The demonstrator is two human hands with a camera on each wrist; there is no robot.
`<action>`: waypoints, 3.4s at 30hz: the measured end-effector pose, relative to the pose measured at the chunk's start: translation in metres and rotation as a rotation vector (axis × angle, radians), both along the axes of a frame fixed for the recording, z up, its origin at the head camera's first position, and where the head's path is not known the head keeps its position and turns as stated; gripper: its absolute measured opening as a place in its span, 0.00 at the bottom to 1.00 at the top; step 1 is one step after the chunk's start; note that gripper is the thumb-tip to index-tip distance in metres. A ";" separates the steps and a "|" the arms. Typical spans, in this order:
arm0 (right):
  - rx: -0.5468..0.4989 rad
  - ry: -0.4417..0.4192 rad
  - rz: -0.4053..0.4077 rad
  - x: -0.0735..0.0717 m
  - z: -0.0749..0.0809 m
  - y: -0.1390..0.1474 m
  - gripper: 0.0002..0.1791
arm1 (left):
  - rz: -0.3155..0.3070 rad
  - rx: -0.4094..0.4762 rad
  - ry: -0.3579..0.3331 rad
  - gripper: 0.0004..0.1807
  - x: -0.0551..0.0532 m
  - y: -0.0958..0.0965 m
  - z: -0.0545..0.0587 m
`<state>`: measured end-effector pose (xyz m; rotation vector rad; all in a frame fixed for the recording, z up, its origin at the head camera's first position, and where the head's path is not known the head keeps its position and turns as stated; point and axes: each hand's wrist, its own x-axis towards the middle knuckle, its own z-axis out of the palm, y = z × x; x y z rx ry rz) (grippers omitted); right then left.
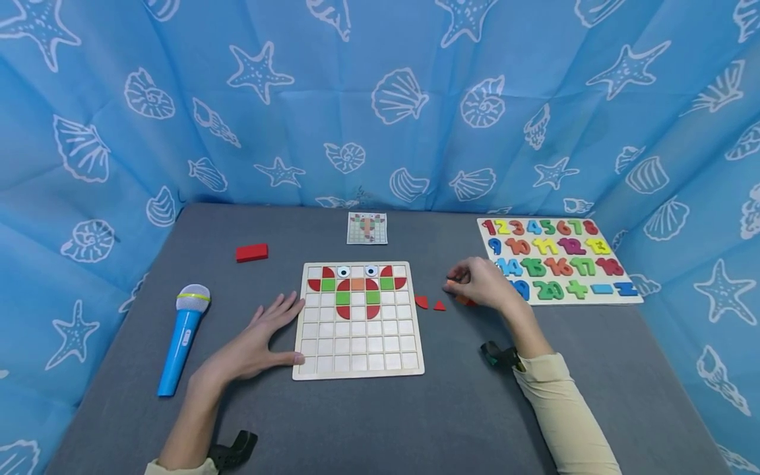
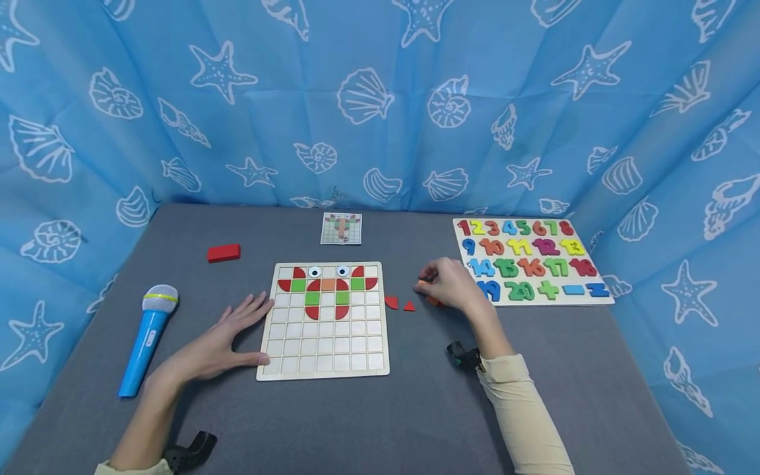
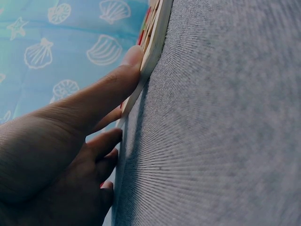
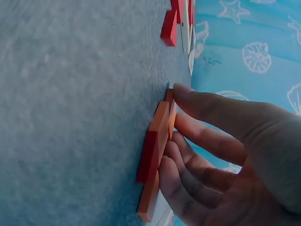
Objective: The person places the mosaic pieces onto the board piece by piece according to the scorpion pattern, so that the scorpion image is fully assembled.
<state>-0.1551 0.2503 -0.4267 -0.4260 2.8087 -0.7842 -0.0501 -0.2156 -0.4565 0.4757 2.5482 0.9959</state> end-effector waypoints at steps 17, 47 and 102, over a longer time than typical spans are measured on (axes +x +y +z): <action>-0.283 -0.035 0.056 0.011 0.011 -0.039 0.09 | -0.002 0.003 0.007 0.60 0.001 0.001 0.003; -0.137 -0.022 0.339 0.017 0.007 -0.151 0.09 | -0.006 0.008 0.006 0.61 0.000 0.000 -0.001; -0.166 -0.011 0.075 0.032 0.011 -0.016 0.10 | -0.001 -0.001 0.007 0.60 0.001 0.001 0.000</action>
